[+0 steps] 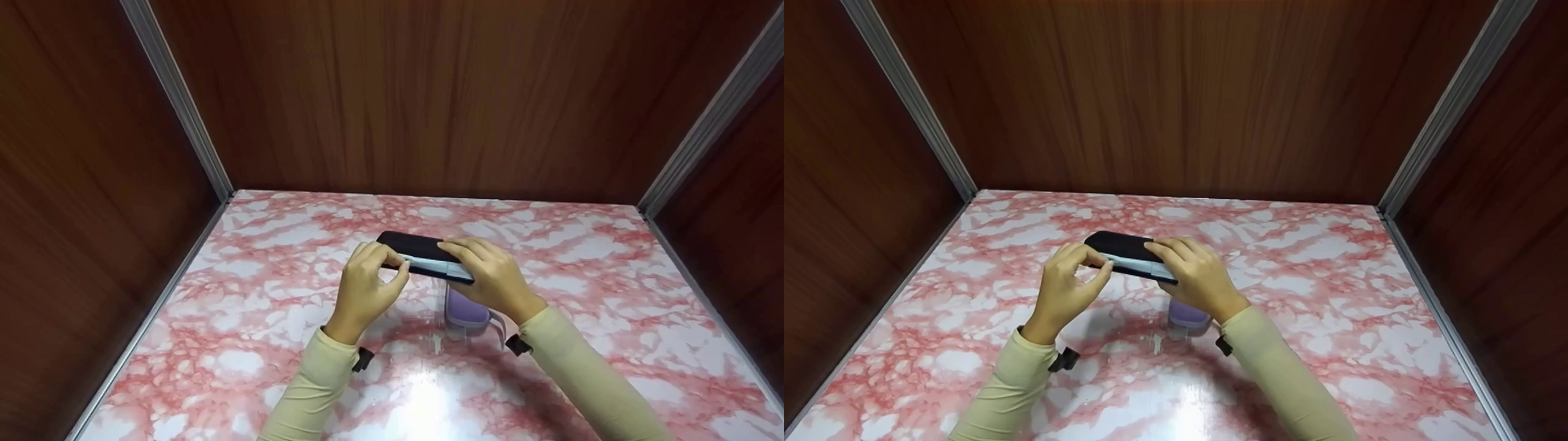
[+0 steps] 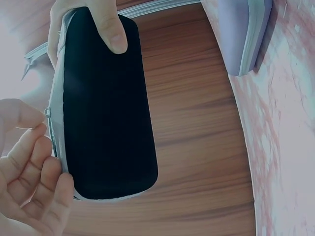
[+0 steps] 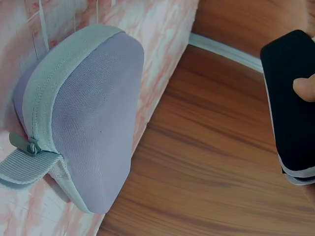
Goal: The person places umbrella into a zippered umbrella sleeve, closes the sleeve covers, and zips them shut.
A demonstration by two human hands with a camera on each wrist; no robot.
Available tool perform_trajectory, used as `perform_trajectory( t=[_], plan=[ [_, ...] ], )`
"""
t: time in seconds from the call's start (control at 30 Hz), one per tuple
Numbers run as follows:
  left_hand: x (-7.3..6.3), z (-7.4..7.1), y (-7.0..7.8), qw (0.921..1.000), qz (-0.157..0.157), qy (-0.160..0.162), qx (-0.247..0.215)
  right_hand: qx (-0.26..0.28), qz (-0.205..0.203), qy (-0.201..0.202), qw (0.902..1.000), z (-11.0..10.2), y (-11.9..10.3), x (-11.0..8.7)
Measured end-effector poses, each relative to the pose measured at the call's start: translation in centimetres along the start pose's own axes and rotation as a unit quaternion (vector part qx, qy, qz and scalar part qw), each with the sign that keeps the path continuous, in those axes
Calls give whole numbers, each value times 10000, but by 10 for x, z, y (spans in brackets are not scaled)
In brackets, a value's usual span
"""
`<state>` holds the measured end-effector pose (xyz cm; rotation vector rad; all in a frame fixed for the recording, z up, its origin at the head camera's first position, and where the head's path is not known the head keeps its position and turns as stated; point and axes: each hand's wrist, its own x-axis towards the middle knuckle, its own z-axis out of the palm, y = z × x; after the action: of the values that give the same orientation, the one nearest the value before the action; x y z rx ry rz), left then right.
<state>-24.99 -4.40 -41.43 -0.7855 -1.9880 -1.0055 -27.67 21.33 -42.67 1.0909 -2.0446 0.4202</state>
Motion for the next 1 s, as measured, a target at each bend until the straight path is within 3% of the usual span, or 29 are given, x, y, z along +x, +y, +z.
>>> perform_trajectory(
  t=[0.8, 1.0],
  plan=[
    [0, -3, -2, 9995, -31, 142, -274, -28, -7, 152, 9999, -4, -1, 0],
    [2, -9, -7, 9976, -216, 582, -292, 149, 139, 257, 9995, -8, 0, -1]
  ],
)
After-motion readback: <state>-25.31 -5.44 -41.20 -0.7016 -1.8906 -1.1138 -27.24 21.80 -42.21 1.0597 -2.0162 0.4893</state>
